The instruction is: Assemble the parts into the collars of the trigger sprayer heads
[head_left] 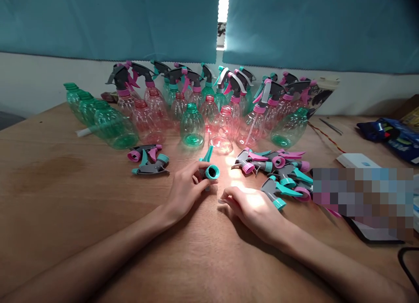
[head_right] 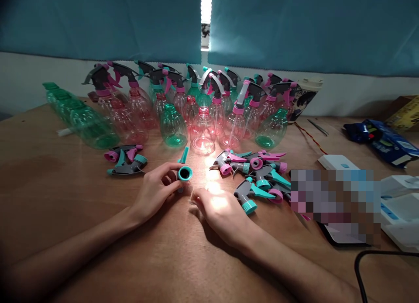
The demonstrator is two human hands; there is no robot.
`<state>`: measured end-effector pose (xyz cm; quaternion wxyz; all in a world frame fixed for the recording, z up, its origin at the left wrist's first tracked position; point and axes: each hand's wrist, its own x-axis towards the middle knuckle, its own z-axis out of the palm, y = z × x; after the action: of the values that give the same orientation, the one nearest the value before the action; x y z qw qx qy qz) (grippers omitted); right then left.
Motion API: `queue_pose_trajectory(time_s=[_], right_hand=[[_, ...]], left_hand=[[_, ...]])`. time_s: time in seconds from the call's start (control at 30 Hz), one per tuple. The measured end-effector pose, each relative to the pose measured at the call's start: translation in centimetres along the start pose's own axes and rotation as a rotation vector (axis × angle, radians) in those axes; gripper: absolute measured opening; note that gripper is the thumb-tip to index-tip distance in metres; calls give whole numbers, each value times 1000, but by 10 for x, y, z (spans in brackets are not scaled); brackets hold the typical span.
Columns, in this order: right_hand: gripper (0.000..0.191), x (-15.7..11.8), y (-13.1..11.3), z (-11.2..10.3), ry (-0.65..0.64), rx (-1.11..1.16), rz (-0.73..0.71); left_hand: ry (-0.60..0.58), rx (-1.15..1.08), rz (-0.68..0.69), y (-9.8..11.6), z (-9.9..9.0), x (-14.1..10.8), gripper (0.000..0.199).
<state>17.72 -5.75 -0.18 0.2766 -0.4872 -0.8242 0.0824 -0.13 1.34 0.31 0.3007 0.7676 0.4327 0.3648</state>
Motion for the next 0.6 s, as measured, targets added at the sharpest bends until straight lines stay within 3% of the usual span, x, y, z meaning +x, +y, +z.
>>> queue_pose_trajectory(time_s=[0.13, 0.27, 0.5, 0.6], right_hand=[[13, -2, -3, 3, -28, -2, -75], [18, -9, -5, 2, -56, 179, -155], [21, -6, 0, -1, -41, 392, 170], [17, -3, 4, 1, -18, 373, 219]], left_hand=[[6, 17, 24, -2, 1, -1, 19], [-2, 22, 35, -3, 1, -2, 20], [-18, 4, 37, -3, 1, -3, 20], [-15, 1, 50, -3, 1, -3, 20]])
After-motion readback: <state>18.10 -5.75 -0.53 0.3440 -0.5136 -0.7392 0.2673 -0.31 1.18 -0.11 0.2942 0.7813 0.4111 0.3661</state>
